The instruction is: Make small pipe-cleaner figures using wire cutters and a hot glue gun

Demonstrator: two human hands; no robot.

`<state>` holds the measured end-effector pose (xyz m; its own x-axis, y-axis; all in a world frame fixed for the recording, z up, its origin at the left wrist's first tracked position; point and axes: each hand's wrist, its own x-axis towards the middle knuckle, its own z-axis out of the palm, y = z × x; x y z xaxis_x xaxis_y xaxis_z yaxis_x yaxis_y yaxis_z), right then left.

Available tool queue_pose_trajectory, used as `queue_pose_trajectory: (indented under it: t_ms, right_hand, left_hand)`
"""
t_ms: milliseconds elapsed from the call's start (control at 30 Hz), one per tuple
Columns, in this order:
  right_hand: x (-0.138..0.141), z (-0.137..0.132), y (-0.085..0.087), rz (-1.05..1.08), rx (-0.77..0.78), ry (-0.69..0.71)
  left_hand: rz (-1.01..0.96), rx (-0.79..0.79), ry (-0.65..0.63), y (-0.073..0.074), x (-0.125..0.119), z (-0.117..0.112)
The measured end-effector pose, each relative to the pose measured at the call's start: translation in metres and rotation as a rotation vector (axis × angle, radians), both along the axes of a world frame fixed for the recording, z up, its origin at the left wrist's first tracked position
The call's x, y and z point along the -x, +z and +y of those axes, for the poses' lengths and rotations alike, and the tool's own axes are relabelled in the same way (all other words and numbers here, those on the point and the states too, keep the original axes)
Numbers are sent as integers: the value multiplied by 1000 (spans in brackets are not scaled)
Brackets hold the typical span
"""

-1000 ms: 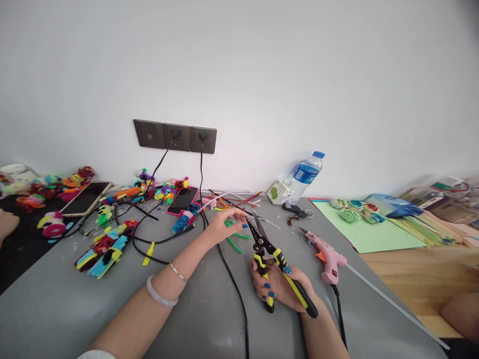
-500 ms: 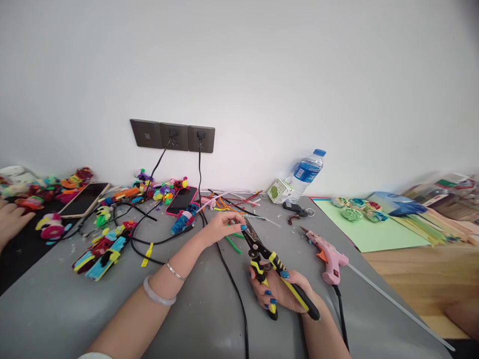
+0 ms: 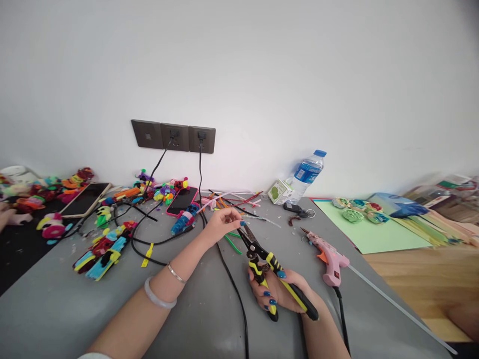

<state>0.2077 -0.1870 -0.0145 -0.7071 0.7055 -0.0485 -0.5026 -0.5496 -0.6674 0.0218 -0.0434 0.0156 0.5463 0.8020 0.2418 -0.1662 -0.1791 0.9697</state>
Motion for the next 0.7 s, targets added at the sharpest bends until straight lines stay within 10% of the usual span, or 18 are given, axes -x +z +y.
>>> queue_pose_trajectory:
  t_ms: [700]
  right_hand:
    - [-3,5,-2,35,94,36]
  left_hand:
    - [80,-69,24,-9,2,8]
